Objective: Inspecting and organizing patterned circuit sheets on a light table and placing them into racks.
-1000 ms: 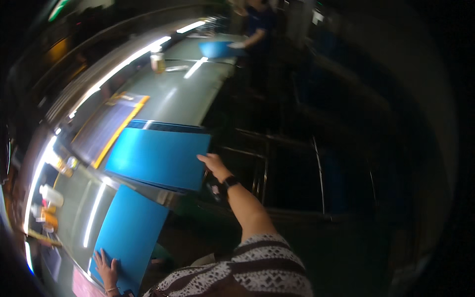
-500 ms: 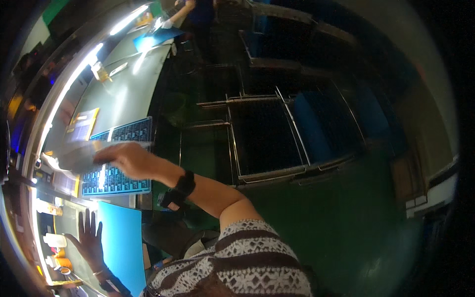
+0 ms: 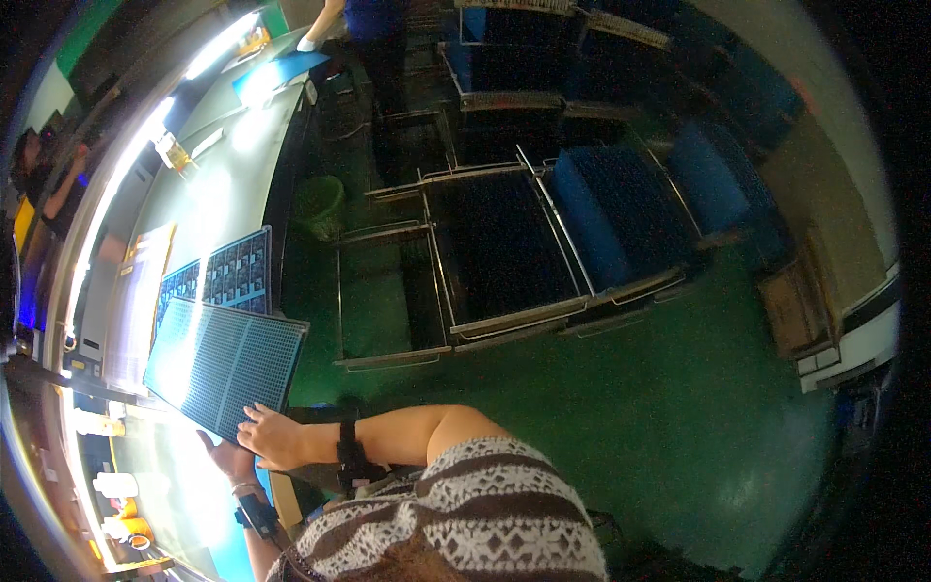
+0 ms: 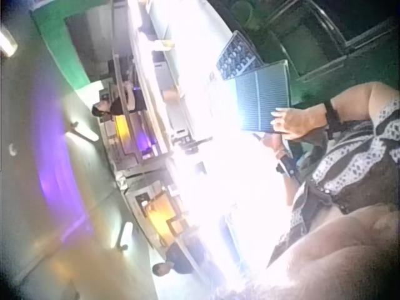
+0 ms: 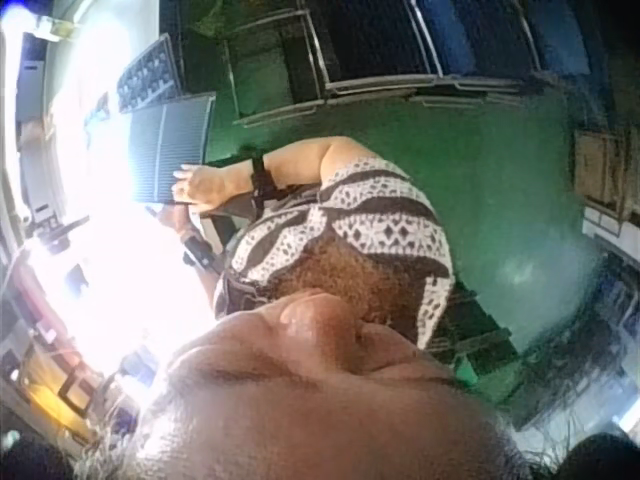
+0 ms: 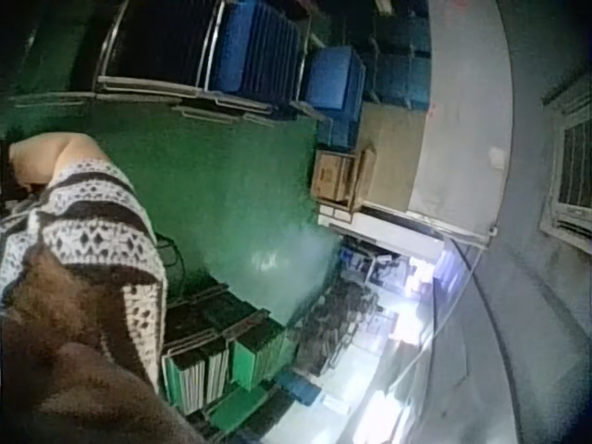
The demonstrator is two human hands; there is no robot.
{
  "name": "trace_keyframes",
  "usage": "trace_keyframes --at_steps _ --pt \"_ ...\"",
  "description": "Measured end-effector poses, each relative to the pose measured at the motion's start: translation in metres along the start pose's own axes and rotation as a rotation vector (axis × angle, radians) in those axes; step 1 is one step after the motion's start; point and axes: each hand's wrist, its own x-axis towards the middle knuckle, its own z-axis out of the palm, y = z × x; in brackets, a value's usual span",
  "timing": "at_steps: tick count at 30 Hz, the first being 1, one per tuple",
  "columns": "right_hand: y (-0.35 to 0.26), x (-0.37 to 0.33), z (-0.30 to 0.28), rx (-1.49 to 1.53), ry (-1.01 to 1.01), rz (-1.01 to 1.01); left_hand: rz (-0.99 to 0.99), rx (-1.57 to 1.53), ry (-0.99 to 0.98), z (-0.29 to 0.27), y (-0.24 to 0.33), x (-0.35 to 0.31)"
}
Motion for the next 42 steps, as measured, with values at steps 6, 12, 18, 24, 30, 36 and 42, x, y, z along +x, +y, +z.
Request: trace_keyframes --at_steps 6,12,18,24,30,36,42 --pt "0.003 0.012 -0.007 0.196 -0.021 0.238 -0.122 -0.094 -0.279 -0.033 0.013 0.007" --pt "0.009 0.009 -0.029 0.365 0.371 0.262 0.102 0.151 0.164 -0.013 0.021 0.014" --pt "0.037 0.053 -0.076 0.332 0.417 0.2 0.222 0.824 -0.057 -0.01 0.035 0.024" --pt "0.013 0.098 -0.241 -0.026 0.792 -0.25 0.159 0.287 0.377 -0.028 0.047 0.056" --pt "-0.009 0.098 -0.282 -0.624 0.429 -0.586 0.205 0.258 0.264 -0.004 0.04 0.098" --pt "0.029 0.086 -0.256 -0.596 0.26 -0.557 -0.115 0.113 -0.593 -0.059 0.079 0.071" --pt "0.048 0.078 -0.239 -0.254 0.268 -0.41 0.169 -0.356 0.008 -0.063 0.105 -0.003"
